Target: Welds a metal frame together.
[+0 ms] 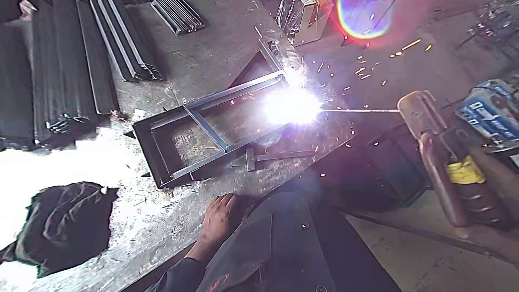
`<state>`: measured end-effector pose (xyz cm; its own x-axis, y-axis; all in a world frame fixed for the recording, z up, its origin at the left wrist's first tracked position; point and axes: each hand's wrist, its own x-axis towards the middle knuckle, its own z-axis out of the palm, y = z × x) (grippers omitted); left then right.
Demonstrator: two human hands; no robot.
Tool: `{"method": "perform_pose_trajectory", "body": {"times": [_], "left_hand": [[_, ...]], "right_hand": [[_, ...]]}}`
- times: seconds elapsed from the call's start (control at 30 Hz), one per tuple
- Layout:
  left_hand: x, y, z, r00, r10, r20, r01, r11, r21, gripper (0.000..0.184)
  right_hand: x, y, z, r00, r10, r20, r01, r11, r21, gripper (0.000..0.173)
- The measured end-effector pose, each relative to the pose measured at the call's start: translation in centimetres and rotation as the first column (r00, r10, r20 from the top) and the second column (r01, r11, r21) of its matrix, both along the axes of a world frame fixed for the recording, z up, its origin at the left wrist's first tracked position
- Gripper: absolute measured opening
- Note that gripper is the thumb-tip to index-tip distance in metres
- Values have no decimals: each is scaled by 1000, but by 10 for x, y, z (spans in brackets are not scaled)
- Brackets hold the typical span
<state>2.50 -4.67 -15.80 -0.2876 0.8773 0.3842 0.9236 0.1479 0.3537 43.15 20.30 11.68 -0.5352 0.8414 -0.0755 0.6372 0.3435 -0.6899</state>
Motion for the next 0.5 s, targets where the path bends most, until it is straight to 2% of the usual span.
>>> {"method": "perform_pose_trajectory", "body": {"times": [0.13,0.2,0.27,0.33,0.37,0.4,0.43,0.47,0.5], "left_hand": [[-1,-1,0,1000,-14,18,14,1000,-20,36],[-1,-2,1,1000,-16,21,16,1000,-24,38],[-1,-1,4,1000,-13,21,14,1000,-20,38],[-1,-2,5,999,-22,48,23,999,-30,37],[-1,-2,5,998,-22,55,24,999,-36,37],[-1,-2,5,998,-24,52,26,999,-32,37],[-1,-2,4,999,-24,46,26,999,-26,37],[-1,-2,3,999,-24,37,25,999,-20,37],[-2,-2,2,999,-27,32,27,999,-18,38]], "right_hand": [[8,3,-4,999,-37,39,37,999,11,121],[54,26,-33,992,119,39,-123,987,106,122],[76,36,-44,983,83,165,-105,986,131,130],[88,40,-50,908,-68,413,21,993,118,142],[135,68,-73,925,218,310,-295,928,227,132],[146,74,-81,949,235,211,-286,923,257,127],[126,61,-64,935,91,343,-169,964,205,129],[77,42,-41,820,-212,531,155,977,149,132],[73,42,-34,796,-208,569,136,977,167,128]]}}
